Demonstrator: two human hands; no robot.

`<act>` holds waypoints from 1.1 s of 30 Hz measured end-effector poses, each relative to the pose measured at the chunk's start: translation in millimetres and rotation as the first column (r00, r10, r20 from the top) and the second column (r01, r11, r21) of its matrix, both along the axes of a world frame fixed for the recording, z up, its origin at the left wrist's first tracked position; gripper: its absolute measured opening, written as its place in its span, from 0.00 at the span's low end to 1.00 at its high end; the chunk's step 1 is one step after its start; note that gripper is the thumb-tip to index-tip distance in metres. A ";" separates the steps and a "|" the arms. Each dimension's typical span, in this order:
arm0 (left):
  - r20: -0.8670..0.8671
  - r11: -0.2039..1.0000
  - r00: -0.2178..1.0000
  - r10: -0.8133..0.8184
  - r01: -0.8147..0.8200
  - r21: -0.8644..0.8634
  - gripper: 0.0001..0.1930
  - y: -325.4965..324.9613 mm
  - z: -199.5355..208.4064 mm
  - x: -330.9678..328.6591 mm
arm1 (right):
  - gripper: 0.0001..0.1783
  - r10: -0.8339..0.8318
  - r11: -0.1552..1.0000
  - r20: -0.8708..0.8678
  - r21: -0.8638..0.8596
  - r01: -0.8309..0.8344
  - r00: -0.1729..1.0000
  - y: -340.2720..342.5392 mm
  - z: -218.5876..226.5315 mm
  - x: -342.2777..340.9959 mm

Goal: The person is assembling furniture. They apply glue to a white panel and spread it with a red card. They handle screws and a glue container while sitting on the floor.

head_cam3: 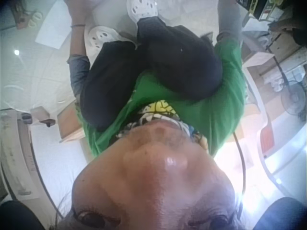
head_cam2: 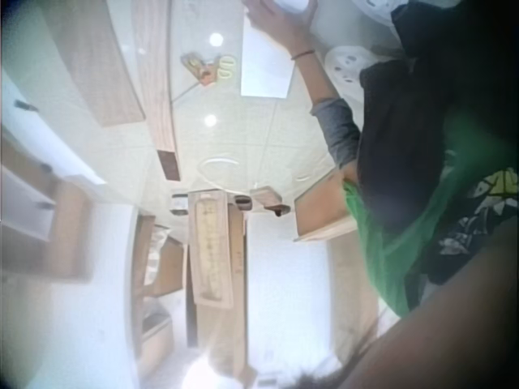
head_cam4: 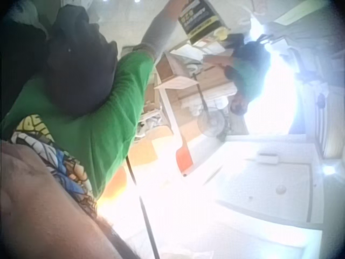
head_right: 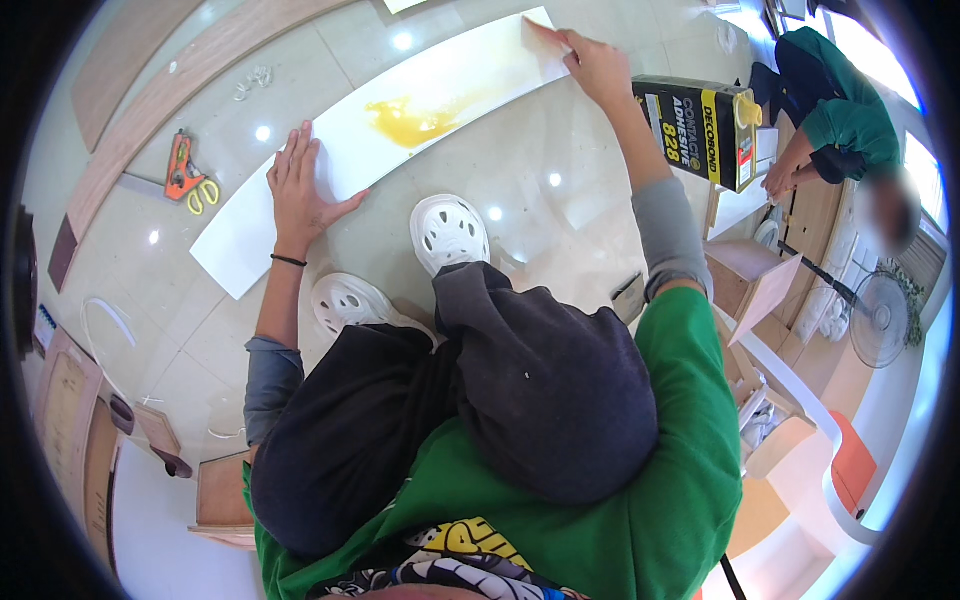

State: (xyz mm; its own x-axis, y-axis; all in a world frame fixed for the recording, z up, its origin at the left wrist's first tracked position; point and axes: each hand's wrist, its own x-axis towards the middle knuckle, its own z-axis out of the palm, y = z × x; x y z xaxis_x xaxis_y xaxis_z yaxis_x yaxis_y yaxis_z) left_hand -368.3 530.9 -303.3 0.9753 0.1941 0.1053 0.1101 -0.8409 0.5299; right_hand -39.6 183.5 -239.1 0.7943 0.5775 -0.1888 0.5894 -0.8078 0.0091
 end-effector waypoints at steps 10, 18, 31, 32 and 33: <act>-0.014 1.000 1.000 0.001 -0.001 0.005 0.46 -0.7 1.0 0.4 | 0.20 -0.133 0.990 0.025 0.049 0.131 0.991 11.4 7.3 10.4; -0.004 1.000 1.000 0.001 -0.001 0.002 0.46 0.4 1.1 -0.1 | 0.19 -0.211 0.965 -0.102 0.135 0.224 0.972 9.8 8.3 -35.6; 0.021 1.000 1.000 -0.004 0.004 0.007 0.46 0.4 -2.3 -0.4 | 0.21 -0.499 0.805 -0.055 0.340 0.486 0.865 17.8 -17.5 -31.4; 0.022 1.000 1.000 -0.007 0.007 0.008 0.46 0.8 -2.1 0.3 | 0.21 -0.494 0.812 -0.049 0.332 0.480 0.868 19.8 -21.5 -25.9; 0.020 1.000 1.000 -0.008 0.008 0.009 0.46 0.9 -1.8 0.1 | 0.21 -0.477 0.817 -0.040 0.349 0.460 0.878 25.1 -25.1 -20.1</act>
State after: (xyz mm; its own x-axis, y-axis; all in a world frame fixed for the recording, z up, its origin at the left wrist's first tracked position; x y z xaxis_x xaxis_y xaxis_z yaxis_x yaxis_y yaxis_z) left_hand -368.2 531.8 -305.1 0.9745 0.1850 0.1269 0.0925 -0.8467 0.5240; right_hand -59.6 208.6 -264.3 0.9881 0.1538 -0.0069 0.1448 -0.9439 -0.2967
